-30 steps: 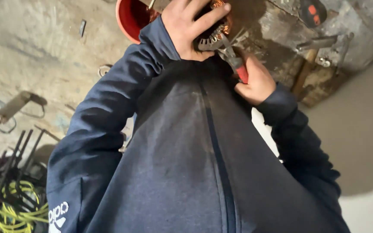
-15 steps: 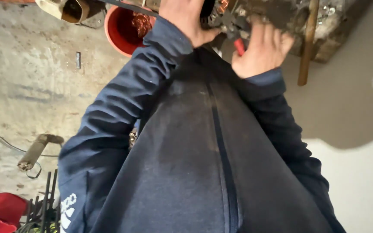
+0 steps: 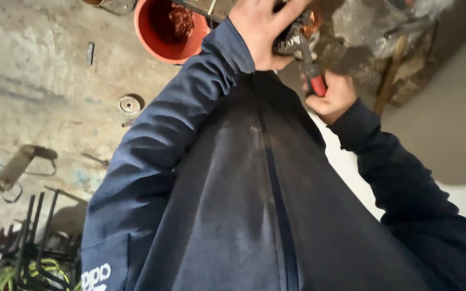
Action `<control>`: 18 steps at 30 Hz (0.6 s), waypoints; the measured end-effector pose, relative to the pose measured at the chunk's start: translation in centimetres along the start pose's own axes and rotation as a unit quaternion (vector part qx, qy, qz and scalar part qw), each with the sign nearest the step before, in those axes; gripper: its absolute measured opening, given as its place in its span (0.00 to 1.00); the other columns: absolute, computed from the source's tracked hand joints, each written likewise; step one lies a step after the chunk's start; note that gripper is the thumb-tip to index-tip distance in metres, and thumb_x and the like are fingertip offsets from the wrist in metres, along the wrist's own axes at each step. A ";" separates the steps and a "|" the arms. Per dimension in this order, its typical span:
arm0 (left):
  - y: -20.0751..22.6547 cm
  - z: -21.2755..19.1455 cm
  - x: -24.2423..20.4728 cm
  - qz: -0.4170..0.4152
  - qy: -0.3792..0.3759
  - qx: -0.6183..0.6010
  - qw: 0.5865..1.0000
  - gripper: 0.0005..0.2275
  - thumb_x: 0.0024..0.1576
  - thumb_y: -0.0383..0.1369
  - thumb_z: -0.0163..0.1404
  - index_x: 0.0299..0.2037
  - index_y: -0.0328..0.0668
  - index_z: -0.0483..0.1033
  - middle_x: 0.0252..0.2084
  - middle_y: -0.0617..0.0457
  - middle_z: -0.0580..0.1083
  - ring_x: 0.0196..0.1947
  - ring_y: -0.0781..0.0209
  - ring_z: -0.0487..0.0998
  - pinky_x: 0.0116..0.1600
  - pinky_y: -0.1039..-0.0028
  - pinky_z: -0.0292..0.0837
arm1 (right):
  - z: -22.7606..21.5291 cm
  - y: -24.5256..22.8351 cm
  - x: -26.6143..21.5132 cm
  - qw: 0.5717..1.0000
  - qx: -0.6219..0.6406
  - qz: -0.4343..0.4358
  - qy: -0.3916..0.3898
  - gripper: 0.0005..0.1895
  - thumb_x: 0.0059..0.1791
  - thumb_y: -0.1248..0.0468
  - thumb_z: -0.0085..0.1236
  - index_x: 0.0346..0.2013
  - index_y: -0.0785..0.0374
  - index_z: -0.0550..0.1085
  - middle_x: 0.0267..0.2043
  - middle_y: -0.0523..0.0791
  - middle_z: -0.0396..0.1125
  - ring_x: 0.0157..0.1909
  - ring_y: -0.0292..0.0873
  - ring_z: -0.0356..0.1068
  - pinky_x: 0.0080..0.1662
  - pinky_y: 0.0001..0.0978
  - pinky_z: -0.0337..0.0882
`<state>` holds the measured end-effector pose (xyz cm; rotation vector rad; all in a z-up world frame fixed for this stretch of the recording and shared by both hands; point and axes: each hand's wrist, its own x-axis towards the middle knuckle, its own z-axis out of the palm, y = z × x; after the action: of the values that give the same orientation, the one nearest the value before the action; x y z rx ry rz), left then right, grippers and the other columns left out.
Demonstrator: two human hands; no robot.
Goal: The person uses pliers to pull and cut copper wire windings out of an electric motor stator on a workbench, tearing the windings free by hand and with the pliers and dropping the collected copper pieces into a red bucket. At the end they set the stator aside and gather loose copper from the bench into the bucket.
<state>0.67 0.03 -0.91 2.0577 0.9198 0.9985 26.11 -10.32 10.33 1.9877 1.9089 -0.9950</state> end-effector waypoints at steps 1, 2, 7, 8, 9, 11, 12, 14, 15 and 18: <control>0.2 -1.0 0.5 0.020 -0.004 -0.003 1.000 0.42 0.43 0.46 0.69 0.69 0.49 0.65 0.61 0.42 0.67 0.59 0.38 0.70 0.58 0.52 0.70 | 0.2 0.7 0.6 0.992 0.116 -0.020 -0.047 0.18 0.44 0.64 0.59 0.48 0.64 0.75 0.40 0.50 0.74 0.42 0.49 0.74 0.48 0.42 0.74; 0.5 -2.0 1.0 0.041 -0.008 -0.006 0.999 0.43 0.43 0.47 0.69 0.71 0.49 0.63 0.63 0.41 0.66 0.60 0.37 0.69 0.60 0.52 0.70 | 0.3 1.5 1.3 0.968 0.229 -0.037 -0.094 0.20 0.43 0.66 0.57 0.50 0.64 0.75 0.42 0.47 0.74 0.42 0.42 0.73 0.48 0.37 0.74; -1.3 -2.7 1.7 0.078 -0.048 0.014 0.996 0.45 0.43 0.49 0.69 0.73 0.49 0.63 0.68 0.36 0.62 0.64 0.35 0.67 0.63 0.52 0.70 | 2.8 3.7 3.9 0.855 0.454 -0.015 -0.250 0.26 0.36 0.68 0.58 0.50 0.66 0.73 0.45 0.43 0.71 0.47 0.39 0.69 0.51 0.31 0.70; -1.6 -2.7 1.7 0.097 -0.069 0.025 0.993 0.45 0.42 0.48 0.68 0.73 0.49 0.63 0.69 0.35 0.61 0.65 0.35 0.67 0.63 0.53 0.71 | 3.2 3.8 4.5 0.816 0.505 -0.020 -0.282 0.28 0.35 0.68 0.58 0.51 0.67 0.73 0.46 0.43 0.71 0.49 0.39 0.69 0.53 0.31 0.69; -1.5 -2.9 1.9 0.083 -0.072 0.030 0.993 0.45 0.42 0.48 0.68 0.73 0.49 0.63 0.69 0.35 0.61 0.65 0.35 0.67 0.63 0.53 0.71 | 3.9 3.8 4.7 0.810 0.506 -0.021 -0.296 0.28 0.35 0.68 0.58 0.51 0.67 0.73 0.46 0.43 0.71 0.49 0.39 0.69 0.53 0.31 0.69; -1.4 -3.3 2.6 0.121 -0.084 0.033 0.989 0.44 0.41 0.50 0.67 0.71 0.48 0.66 0.68 0.34 0.63 0.63 0.35 0.68 0.62 0.53 0.73 | 5.3 4.0 5.4 0.748 0.568 -0.067 -0.337 0.30 0.34 0.66 0.59 0.51 0.68 0.72 0.50 0.46 0.70 0.54 0.42 0.68 0.57 0.32 0.67; -1.7 -3.5 2.8 0.111 -0.084 0.040 0.989 0.44 0.41 0.50 0.67 0.71 0.48 0.66 0.68 0.34 0.63 0.63 0.35 0.68 0.62 0.53 0.73 | 6.6 4.2 6.0 0.743 0.567 -0.071 -0.348 0.30 0.34 0.66 0.59 0.51 0.68 0.72 0.50 0.46 0.70 0.54 0.42 0.68 0.57 0.32 0.67; -1.6 -3.6 2.6 0.147 -0.069 0.034 0.986 0.42 0.43 0.49 0.66 0.70 0.44 0.68 0.68 0.33 0.64 0.62 0.35 0.69 0.63 0.53 0.73 | 9.1 4.6 6.4 0.670 0.629 -0.081 -0.385 0.33 0.32 0.66 0.61 0.53 0.69 0.72 0.51 0.48 0.71 0.55 0.44 0.69 0.59 0.34 0.67; -1.7 -3.7 2.7 0.143 -0.066 0.042 0.987 0.42 0.43 0.49 0.66 0.70 0.44 0.68 0.68 0.33 0.64 0.62 0.35 0.69 0.63 0.53 0.73 | 10.6 5.0 6.8 0.670 0.625 -0.086 -0.391 0.33 0.32 0.66 0.61 0.53 0.69 0.72 0.51 0.48 0.71 0.55 0.44 0.69 0.59 0.34 0.67; -1.2 -3.6 2.6 0.154 -0.057 0.049 0.985 0.39 0.47 0.47 0.65 0.70 0.44 0.68 0.66 0.34 0.65 0.61 0.38 0.69 0.62 0.54 0.72 | 12.7 5.6 6.4 0.574 0.711 -0.074 -0.398 0.37 0.30 0.68 0.61 0.55 0.71 0.72 0.52 0.50 0.71 0.55 0.47 0.70 0.59 0.37 0.68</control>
<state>-1.48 3.65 0.83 2.3640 0.6152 0.9955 26.94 -13.36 -4.64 1.0036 0.4998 -3.3330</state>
